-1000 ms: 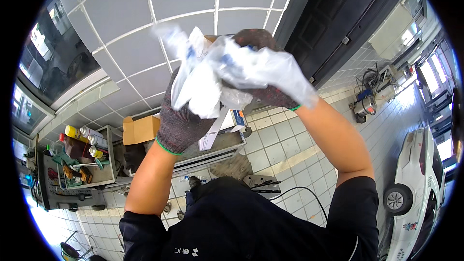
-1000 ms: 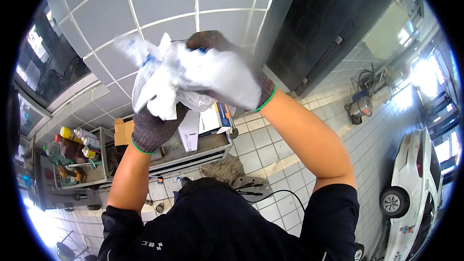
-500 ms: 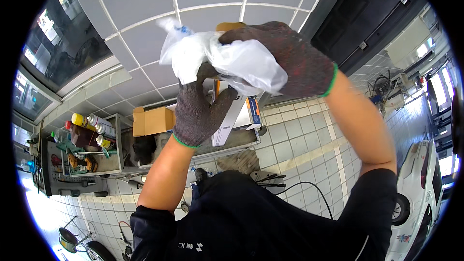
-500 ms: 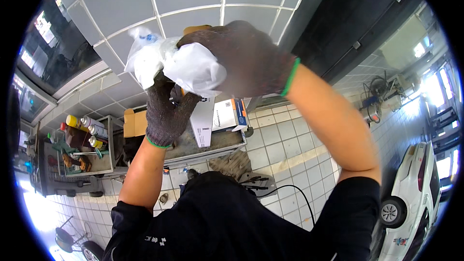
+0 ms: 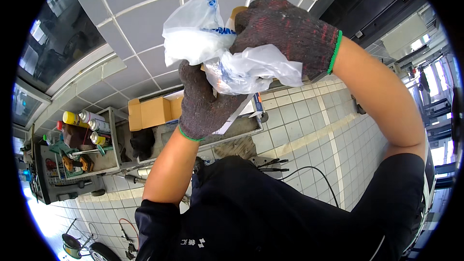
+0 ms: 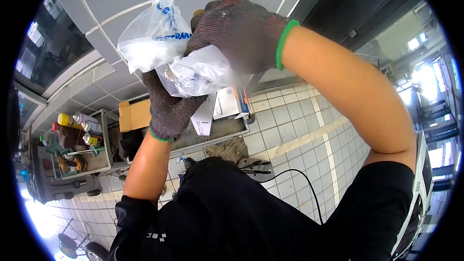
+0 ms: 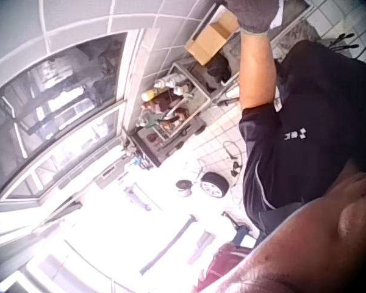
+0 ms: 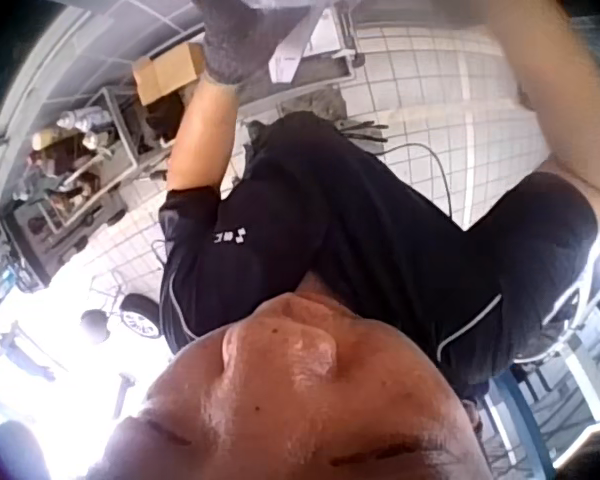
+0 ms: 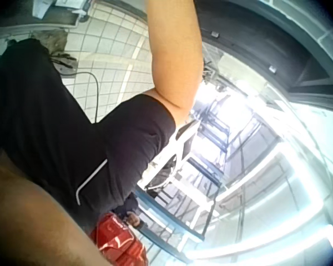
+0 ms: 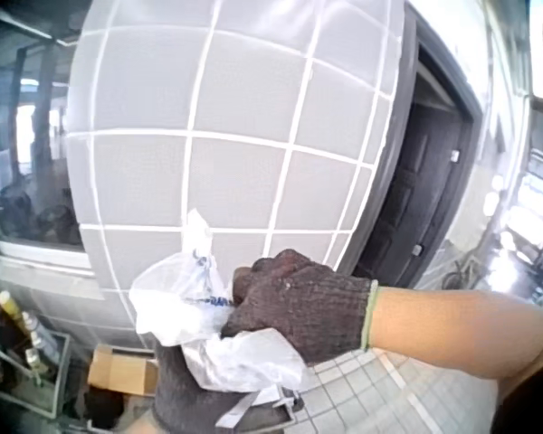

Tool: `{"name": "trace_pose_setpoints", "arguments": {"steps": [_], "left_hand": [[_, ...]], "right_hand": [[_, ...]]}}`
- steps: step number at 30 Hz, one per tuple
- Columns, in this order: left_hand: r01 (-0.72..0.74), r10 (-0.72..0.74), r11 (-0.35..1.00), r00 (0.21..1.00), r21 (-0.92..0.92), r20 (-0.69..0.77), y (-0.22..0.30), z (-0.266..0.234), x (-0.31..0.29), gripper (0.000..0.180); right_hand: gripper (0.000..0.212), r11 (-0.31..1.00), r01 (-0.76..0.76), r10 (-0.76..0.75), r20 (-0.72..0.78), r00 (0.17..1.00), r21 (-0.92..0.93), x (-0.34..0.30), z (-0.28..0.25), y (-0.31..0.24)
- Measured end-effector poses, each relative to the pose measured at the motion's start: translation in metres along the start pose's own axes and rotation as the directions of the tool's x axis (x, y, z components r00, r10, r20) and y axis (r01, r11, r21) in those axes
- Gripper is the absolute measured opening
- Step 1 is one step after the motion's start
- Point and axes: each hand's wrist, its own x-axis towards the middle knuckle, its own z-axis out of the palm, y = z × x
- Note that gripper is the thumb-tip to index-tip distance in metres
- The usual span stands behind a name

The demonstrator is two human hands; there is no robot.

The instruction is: The person walks through a garage, picks up a wrench from the floor, and hands it to a coworker. The person then moves to a tool cart, opens several drawers, and organizes various wrenches and sockets into their designated slots. Finally, the person retrieves a new part from a box on a shelf.

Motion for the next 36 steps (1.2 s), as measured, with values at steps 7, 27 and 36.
{"name": "trace_pose_setpoints", "arguments": {"steps": [7, 27, 36], "left_hand": [[-0.118, 0.106, 0.990, 0.984, -0.078, -0.145, -0.005, -0.023, 0.004, 0.114], [-0.405, 0.079, 0.886, 0.609, 0.225, 0.789, 0.094, -0.094, 0.111, 0.022], [-0.793, -0.434, 0.598, -0.195, 0.120, 0.879, 0.104, -0.043, 0.132, 0.027]], "right_hand": [[0.040, 0.990, -0.073, 0.105, 0.272, 0.957, -0.123, 0.055, -0.017, -0.040], [0.090, 0.265, -0.072, 0.682, -0.133, 0.719, 0.962, -0.017, 0.128, -0.120], [0.098, 0.380, -0.090, 0.731, -0.239, 0.640, 0.920, 0.000, 0.146, -0.139]]}}
